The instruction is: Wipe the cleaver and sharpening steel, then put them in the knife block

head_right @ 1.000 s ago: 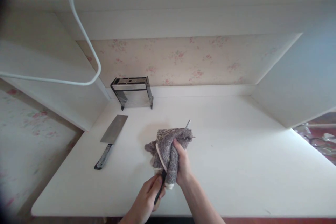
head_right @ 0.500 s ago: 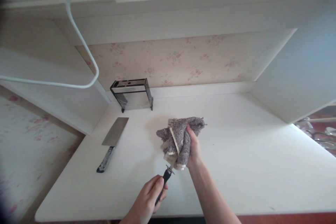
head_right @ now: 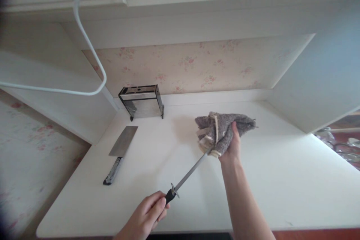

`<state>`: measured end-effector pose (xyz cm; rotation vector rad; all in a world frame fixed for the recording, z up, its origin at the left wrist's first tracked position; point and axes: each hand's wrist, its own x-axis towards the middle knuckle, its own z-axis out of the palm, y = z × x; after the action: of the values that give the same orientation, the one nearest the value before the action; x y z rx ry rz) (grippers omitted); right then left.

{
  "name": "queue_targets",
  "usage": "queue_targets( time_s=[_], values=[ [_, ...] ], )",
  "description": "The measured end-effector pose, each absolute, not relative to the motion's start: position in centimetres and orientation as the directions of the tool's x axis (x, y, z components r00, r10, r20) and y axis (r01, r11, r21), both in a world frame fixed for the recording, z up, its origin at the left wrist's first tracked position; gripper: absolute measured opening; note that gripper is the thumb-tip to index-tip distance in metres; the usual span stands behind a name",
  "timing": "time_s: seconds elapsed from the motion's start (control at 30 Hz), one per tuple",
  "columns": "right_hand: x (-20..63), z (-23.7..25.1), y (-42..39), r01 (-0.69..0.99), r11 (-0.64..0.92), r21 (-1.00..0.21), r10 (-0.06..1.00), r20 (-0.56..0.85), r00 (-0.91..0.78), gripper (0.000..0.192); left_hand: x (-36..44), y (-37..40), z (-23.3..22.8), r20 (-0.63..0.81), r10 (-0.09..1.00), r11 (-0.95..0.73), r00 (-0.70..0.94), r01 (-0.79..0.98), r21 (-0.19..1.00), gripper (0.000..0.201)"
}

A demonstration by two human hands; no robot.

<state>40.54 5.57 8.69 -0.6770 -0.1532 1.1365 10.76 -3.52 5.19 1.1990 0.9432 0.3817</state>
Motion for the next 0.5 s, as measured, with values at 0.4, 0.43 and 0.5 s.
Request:
queue_targets(
  time_s=[0.4,0.43,0.5],
  values=[
    [38.6,0.3,-0.7,-0.893,0.069,-0.444,0.819,-0.486,0.305,0.032,11.7,-2.8,3.4,-0.426,0.544,0.786,0.723,-0.261,0.561,0.050],
    [37.2,-0.2,-1.1,-0.905,-0.017,-0.425,0.832,-0.509,0.223,0.034,12.6,-2.7,3.2,-0.430,0.514,0.816,0.742,-0.268,0.512,0.051],
    [34.8,-0.1,-1.3,-0.901,-0.131,-0.414,0.864,-0.494,0.102,0.033,14.1,-2.5,2.7,-0.445,0.455,0.859,0.771,-0.249,0.448,0.053]
  ],
)
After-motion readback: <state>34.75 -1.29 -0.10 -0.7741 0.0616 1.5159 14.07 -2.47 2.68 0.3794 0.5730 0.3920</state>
